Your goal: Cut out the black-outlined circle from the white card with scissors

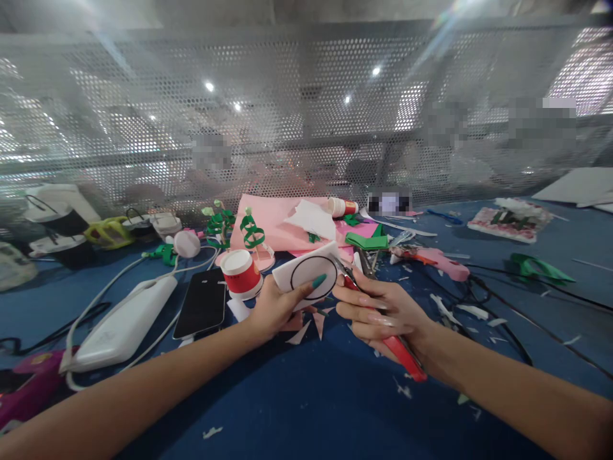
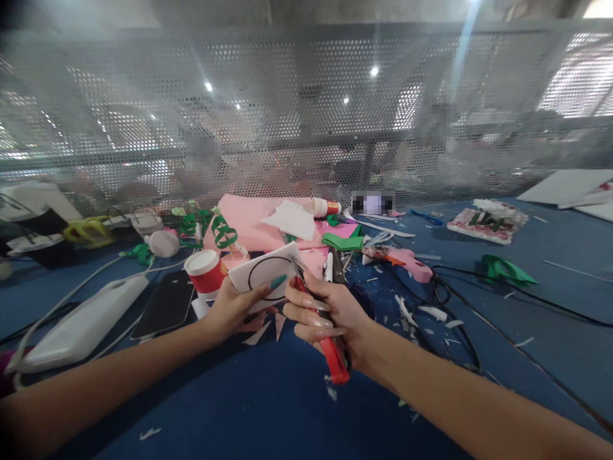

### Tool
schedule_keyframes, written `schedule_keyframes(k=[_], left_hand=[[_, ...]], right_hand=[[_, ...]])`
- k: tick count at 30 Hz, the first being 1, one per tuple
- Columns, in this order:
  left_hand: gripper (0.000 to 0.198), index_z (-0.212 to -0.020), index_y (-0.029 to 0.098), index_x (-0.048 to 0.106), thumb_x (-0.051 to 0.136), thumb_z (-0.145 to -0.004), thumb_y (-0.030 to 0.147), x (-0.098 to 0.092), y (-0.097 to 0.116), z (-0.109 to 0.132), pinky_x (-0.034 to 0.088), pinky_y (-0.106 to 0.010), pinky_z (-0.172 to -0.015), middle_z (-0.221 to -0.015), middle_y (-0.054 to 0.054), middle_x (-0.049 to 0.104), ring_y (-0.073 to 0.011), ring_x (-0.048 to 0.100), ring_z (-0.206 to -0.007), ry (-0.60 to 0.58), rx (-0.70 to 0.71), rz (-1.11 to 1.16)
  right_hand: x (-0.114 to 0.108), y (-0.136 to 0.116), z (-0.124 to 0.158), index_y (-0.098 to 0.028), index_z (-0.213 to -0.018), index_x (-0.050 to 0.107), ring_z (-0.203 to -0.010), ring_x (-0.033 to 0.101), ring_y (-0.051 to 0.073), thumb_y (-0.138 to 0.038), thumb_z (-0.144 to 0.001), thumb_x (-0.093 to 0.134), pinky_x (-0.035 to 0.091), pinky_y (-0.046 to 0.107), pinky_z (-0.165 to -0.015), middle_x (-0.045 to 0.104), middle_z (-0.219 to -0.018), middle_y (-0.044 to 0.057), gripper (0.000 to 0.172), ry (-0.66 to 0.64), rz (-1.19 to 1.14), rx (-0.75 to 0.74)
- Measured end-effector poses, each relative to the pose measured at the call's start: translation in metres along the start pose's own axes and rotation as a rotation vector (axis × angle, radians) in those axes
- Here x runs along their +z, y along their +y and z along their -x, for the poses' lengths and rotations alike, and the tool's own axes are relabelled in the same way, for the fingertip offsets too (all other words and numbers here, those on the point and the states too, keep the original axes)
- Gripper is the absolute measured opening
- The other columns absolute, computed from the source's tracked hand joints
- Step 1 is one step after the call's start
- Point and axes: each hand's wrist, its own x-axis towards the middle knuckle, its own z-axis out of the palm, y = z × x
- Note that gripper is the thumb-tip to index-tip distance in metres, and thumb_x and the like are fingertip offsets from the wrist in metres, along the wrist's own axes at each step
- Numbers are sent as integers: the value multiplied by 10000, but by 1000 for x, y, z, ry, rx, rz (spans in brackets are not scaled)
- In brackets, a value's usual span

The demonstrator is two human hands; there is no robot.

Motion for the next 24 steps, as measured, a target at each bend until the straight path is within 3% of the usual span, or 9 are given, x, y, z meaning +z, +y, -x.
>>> schedule_keyframes(k=[4,11,17,24], left_hand=[[362,-997,137,612,688,-682,300,0,-1,-1,556,-270,-520,-772,-72,701,-192,659,-640,25,-47,46],[356,-985,157,610,694,-670,301,0,0,-3,530,-238,-468,-786,-65,707,-150,641,-520,88,-92,20],[387,-995,137,623,705,-645,279,5,6,3,566,-268,-532,-884,-98,708,-201,669,-662,66,-80,-42],[405,-1034,124,620,681,-672,295,3,5,4,572,-283,-568,-920,-108,705,-226,669,-740,27,-31,-124]], right_hand=[[0,0,-2,-161,-582,429,-290,255,34,-422,-948,195,301,95,-283,346,-435,-55,507,8,45,-10],[-1,3,-2,-162,-563,431,-280,303,34,-447,-942,188,277,107,-270,375,-425,-45,532,3,94,39],[3,2,1,-148,-594,476,-297,315,36,-386,-966,126,303,103,-288,377,-440,-45,564,24,83,0],[-3,0,1,-150,-571,459,-308,314,43,-424,-937,272,343,108,-298,377,-432,-51,494,-21,91,13]])
